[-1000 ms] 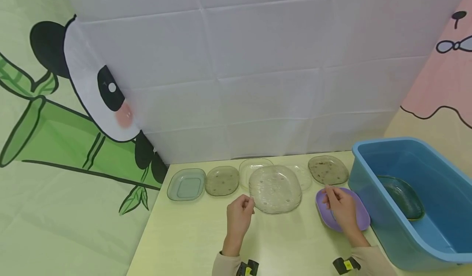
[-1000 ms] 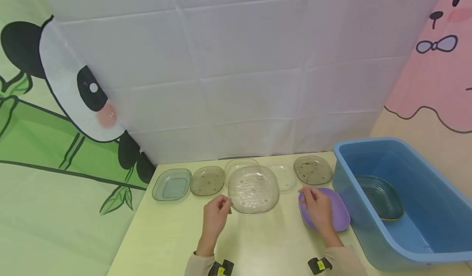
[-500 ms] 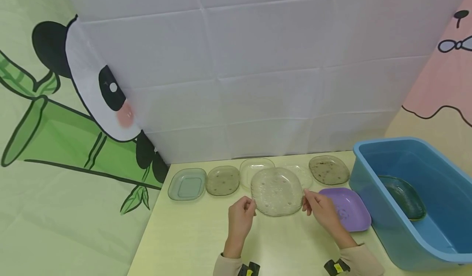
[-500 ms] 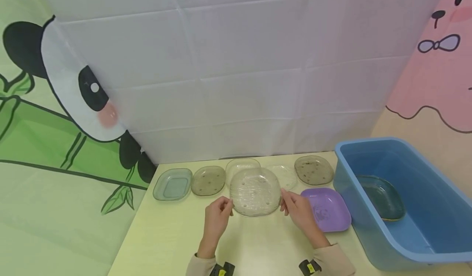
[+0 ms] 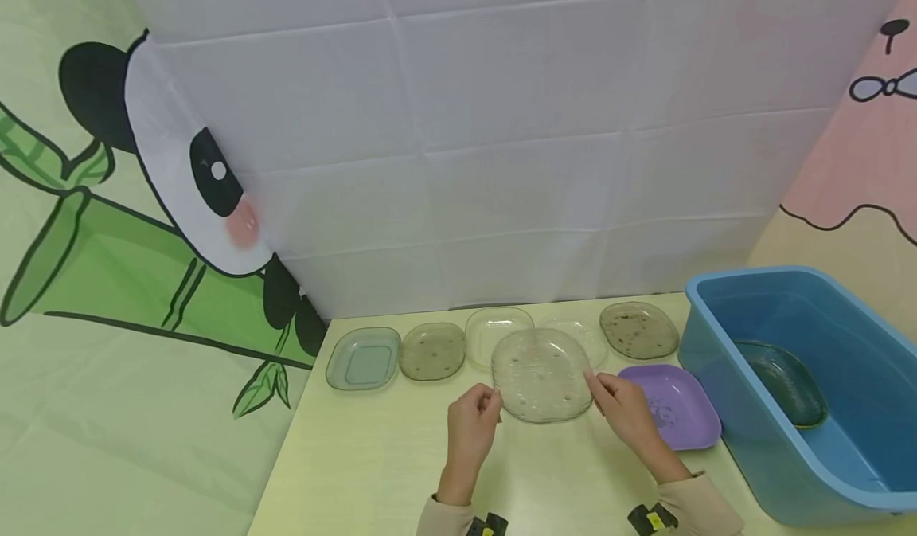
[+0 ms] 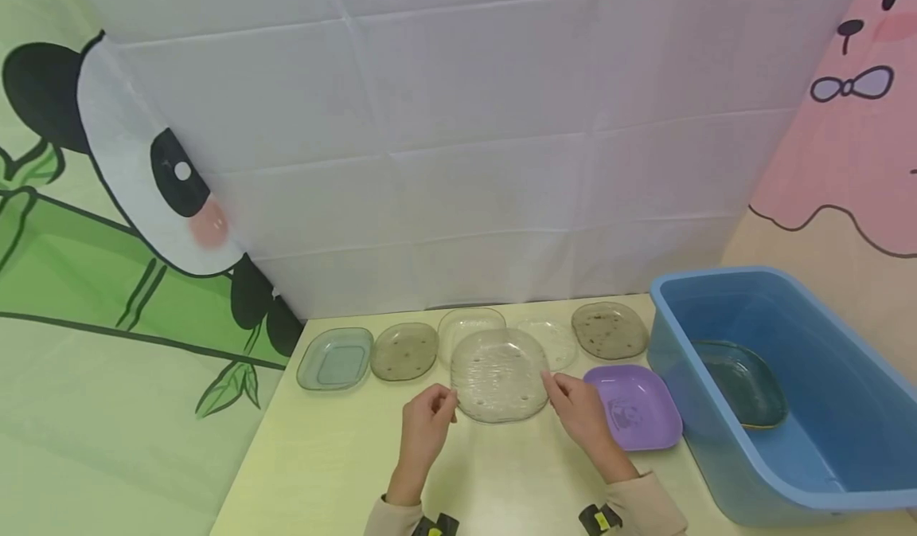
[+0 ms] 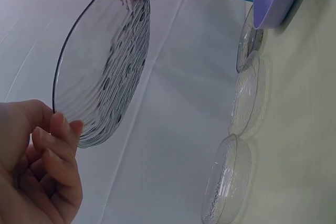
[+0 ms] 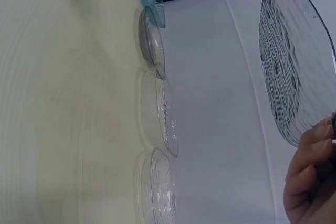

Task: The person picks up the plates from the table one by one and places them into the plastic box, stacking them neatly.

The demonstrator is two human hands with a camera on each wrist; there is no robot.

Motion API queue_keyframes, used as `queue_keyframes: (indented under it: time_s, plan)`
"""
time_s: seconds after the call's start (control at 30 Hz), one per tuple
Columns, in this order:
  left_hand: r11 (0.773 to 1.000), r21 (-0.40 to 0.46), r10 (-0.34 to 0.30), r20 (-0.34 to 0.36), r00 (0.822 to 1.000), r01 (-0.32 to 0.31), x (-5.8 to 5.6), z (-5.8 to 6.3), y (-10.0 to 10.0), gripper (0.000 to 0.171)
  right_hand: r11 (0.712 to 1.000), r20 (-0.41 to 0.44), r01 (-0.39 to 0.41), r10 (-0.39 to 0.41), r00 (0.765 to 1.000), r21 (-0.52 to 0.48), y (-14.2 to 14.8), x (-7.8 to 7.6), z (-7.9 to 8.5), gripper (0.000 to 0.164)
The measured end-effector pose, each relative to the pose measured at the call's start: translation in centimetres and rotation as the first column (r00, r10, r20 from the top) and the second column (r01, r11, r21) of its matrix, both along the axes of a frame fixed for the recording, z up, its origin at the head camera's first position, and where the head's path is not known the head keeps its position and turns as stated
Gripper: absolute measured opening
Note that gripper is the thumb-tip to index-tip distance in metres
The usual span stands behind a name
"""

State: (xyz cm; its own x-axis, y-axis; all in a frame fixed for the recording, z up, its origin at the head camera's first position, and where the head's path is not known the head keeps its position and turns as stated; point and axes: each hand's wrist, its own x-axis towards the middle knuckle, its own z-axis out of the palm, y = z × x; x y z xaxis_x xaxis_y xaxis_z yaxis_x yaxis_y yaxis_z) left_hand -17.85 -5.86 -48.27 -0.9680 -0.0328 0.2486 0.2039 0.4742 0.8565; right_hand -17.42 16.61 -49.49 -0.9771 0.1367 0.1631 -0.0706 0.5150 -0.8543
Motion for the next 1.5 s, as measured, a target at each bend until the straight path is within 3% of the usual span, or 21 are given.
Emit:
queue_keyframes:
  time_s: [0.27, 0.7, 1.13, 1.5]
  plan:
    - [0.999, 0.038, -0.020, 0.023, 1.000, 0.019, 0.1, -0.3, 0.1, 0.022, 0.999, 0.001, 0.016, -0.016, 1.000, 0.044, 0.4, 0.1, 0.1, 0.047]
    - [0.999, 0.031, -0.042, -0.002, 0.999, 0.042, 0.5, -0.6, -0.5, 0.027, 0.991, -0.003, 0.063, -0.063, 0.998, 0.122, 2.2, 0.0, 0.6, 0.047]
    - [0.999, -0.015, -0.031, -0.021, 0.999, 0.030, 0.7, -1.4, -1.2, 0.021, 0.981, -0.047, 0.091, -0.084, 0.995, 0.168, 5.0, 0.4, 2.9, 0.047]
    - [0.999, -0.014, -0.038, -0.015, 0.999, 0.038, 0.8, -1.5, -1.5, 0.020, 0.948, -0.142, 0.160, -0.125, 0.982, 0.274, 6.5, 0.8, 5.8, 0.046]
